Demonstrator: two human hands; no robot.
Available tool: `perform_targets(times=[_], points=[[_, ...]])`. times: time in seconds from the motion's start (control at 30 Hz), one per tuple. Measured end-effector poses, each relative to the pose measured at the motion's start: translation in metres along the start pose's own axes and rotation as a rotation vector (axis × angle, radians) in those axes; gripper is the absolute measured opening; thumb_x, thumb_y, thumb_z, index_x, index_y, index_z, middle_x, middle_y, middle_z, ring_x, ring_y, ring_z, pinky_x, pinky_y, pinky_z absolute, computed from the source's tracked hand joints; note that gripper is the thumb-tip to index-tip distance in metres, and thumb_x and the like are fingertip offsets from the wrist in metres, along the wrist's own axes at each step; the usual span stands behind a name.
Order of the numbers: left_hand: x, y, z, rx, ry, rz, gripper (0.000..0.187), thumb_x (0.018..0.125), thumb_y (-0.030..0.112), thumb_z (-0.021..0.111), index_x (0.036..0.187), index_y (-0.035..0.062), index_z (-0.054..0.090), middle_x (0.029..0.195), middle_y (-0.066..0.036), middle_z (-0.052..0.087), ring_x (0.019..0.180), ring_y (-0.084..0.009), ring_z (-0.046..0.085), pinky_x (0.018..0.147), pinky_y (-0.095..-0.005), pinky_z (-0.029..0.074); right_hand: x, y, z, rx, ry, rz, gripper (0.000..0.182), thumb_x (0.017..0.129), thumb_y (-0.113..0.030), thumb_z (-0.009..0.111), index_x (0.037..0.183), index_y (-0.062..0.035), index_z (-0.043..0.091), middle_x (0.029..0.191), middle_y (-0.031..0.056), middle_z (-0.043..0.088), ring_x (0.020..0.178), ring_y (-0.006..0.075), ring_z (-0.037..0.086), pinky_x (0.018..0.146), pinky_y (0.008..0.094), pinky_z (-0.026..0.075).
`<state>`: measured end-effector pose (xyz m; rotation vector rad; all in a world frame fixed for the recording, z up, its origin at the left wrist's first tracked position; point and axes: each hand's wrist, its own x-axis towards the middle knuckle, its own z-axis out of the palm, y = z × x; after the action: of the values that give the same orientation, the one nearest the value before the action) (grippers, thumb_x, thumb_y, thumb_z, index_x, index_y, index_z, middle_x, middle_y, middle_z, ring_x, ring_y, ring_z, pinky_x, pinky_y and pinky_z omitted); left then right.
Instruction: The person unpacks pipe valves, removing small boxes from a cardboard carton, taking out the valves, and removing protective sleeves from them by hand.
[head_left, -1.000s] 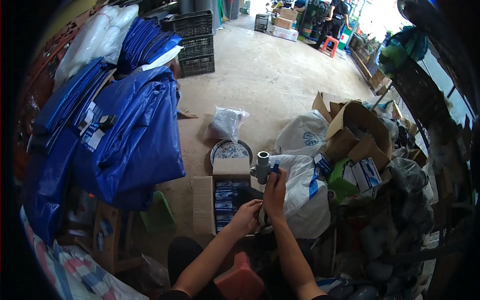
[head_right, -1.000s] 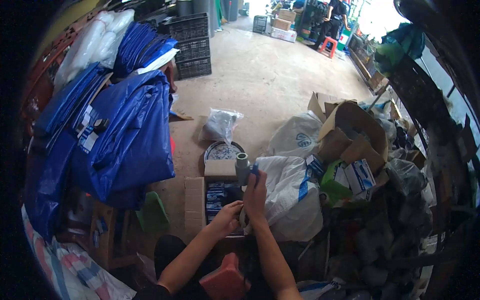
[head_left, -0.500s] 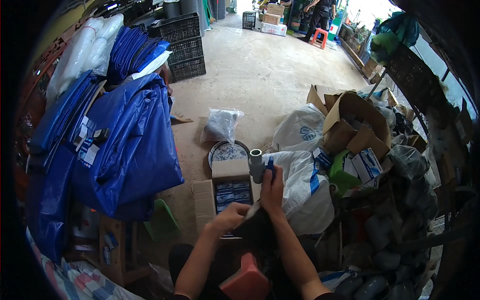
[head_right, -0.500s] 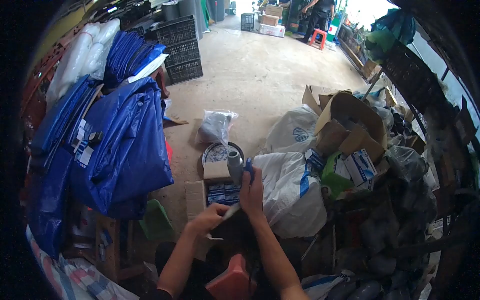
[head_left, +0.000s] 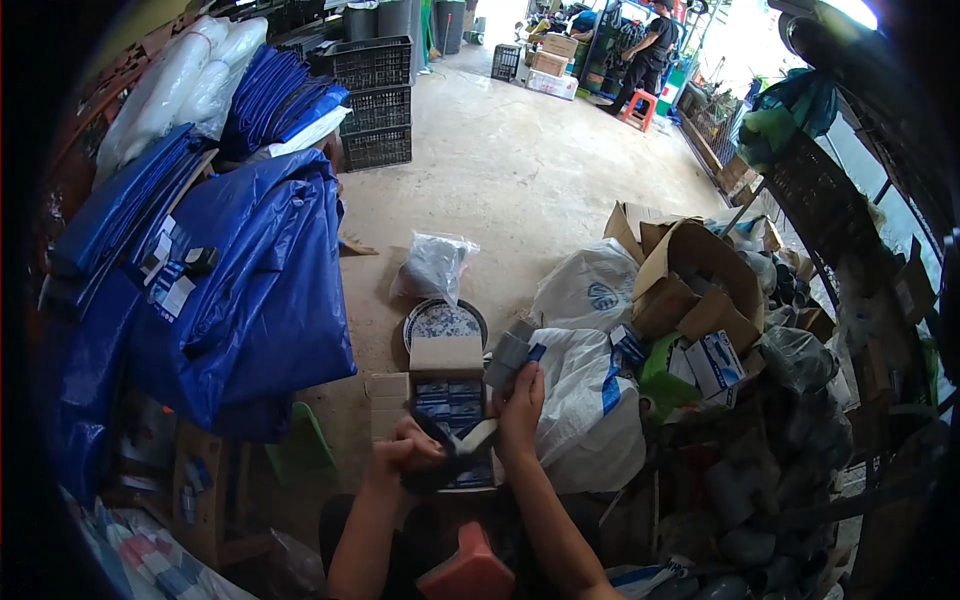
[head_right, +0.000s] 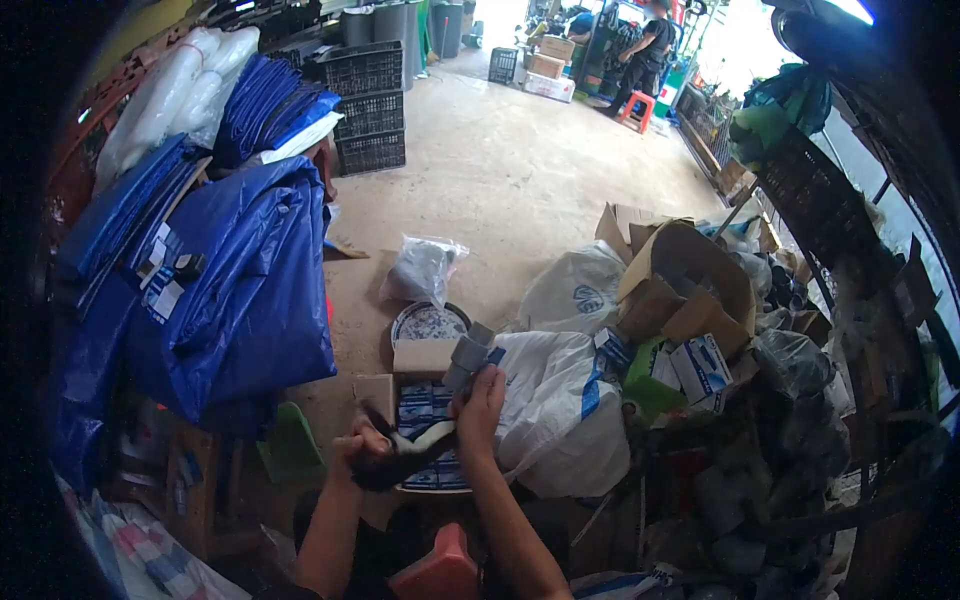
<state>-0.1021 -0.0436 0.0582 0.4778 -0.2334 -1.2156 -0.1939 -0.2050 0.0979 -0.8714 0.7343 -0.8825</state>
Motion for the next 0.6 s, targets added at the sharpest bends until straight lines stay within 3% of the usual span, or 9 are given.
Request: perform_targets(times=[0.07, 0.1, 0.13, 0.17, 0.2, 0.37, 0.43, 0.57, 0.6], points=[[0.009, 0.001, 0.003, -0.337, -0.555, -0.042, 0.025, 0.1, 0.017, 0.052, 0.12, 0.0065, 0.062, 0.083, -0.006, 0.063, 0.071, -0.0159, 0.058, 0.071, -0.0308, 0.048, -0.002, -0.001, -0.005, 0.025, 0.03, 0.048, 0.033, 0.107, -0.044, 0.039, 0.1, -0.0121, 0.042, 0.075, -0.0019, 0.043, 0.056, 0.0065, 0.041, 0.048, 0.0233, 0.037], [0.018, -0.018, -0.001, -0.246, -0.195, 0.016, 0.022, 0.102, 0.014, 0.049, 0.118, 0.0058, 0.062, 0.075, -0.001, 0.055, 0.061, -0.0116, 0.046, 0.059, -0.0265, 0.039, -0.001, 0.0, -0.005, 0.013, 0.039, 0.038, 0.033, 0.107, -0.044, 0.039, 0.1, -0.0121, 0.042, 0.075, -0.0019, 0.043, 0.056, 0.0064, 0.041, 0.048, 0.0233, 0.037], [0.036, -0.04, -0.019, -0.27, -0.079, -0.013, 0.019, 0.101, 0.015, 0.051, 0.115, 0.0071, 0.062, 0.08, -0.001, 0.059, 0.067, -0.0122, 0.054, 0.063, -0.0258, 0.046, -0.001, 0.0, -0.005, 0.001, 0.049, 0.027, 0.033, 0.107, -0.044, 0.039, 0.099, -0.0121, 0.042, 0.075, -0.0019, 0.043, 0.056, 0.0064, 0.041, 0.048, 0.0232, 0.037], [0.039, -0.06, -0.026, -0.168, 0.144, -0.119, 0.018, 0.101, 0.015, 0.052, 0.115, 0.0079, 0.061, 0.084, -0.001, 0.061, 0.072, -0.0126, 0.058, 0.066, -0.0267, 0.049, 0.0, 0.002, 0.001, 0.016, 0.097, 0.013, 0.033, 0.106, -0.045, 0.043, 0.09, -0.0161, 0.041, 0.067, -0.0066, 0.035, 0.05, 0.0037, 0.032, 0.044, 0.0226, 0.027], [0.038, -0.076, -0.028, -0.064, 0.363, -0.223, 0.017, 0.101, 0.016, 0.053, 0.115, 0.0087, 0.06, 0.087, -0.001, 0.062, 0.078, -0.013, 0.062, 0.069, -0.0276, 0.052, 0.0, 0.002, 0.003, -0.014, 0.086, -0.017, 0.033, 0.106, -0.044, 0.042, 0.09, -0.0155, 0.041, 0.066, -0.0063, 0.036, 0.05, 0.0037, 0.033, 0.043, 0.0225, 0.028], [0.026, -0.1, 0.004, 0.076, 0.367, -0.378, 0.019, 0.101, 0.022, 0.056, 0.115, 0.0101, 0.056, 0.095, -0.002, 0.063, 0.083, -0.0143, 0.065, 0.07, -0.0295, 0.055, 0.0, -0.009, 0.007, -0.2, 0.005, -0.156, 0.03, 0.108, -0.04, 0.04, 0.095, -0.0125, 0.042, 0.069, -0.0048, 0.042, 0.051, 0.0033, 0.039, 0.044, 0.0214, 0.033], [0.026, -0.095, 0.001, 0.268, 0.361, -0.408, 0.022, 0.102, 0.029, 0.055, 0.114, 0.0102, 0.056, 0.094, -0.001, 0.062, 0.079, -0.0136, 0.064, 0.065, -0.028, 0.054, 0.009, 0.002, -0.003, -0.295, 0.009, -0.222, 0.027, 0.108, -0.035, 0.04, 0.103, -0.0089, 0.046, 0.075, -0.0026, 0.045, 0.058, 0.004, 0.04, 0.051, 0.0221, 0.036], [0.021, -0.098, -0.006, 0.269, 0.393, -0.4, 0.025, 0.103, 0.032, 0.055, 0.114, 0.0102, 0.056, 0.092, -0.001, 0.061, 0.077, -0.0122, 0.062, 0.064, -0.0272, 0.052, 0.006, 0.005, -0.001, -0.257, -0.016, -0.163, 0.028, 0.107, -0.031, 0.043, 0.111, -0.0041, 0.049, 0.082, 0.0021, 0.051, 0.069, 0.0089, 0.046, 0.063, 0.0269, 0.041], [0.018, -0.095, -0.002, 0.259, 0.406, -0.408, 0.025, 0.102, 0.031, 0.055, 0.113, 0.0095, 0.057, 0.091, 0.0, 0.061, 0.078, -0.0111, 0.061, 0.065, -0.0266, 0.051, 0.008, 0.004, -0.001, -0.343, -0.005, -0.243, 0.028, 0.107, -0.03, 0.044, 0.112, -0.0034, 0.049, 0.083, 0.0035, 0.053, 0.072, 0.0109, 0.048, 0.065, 0.0287, 0.042]])
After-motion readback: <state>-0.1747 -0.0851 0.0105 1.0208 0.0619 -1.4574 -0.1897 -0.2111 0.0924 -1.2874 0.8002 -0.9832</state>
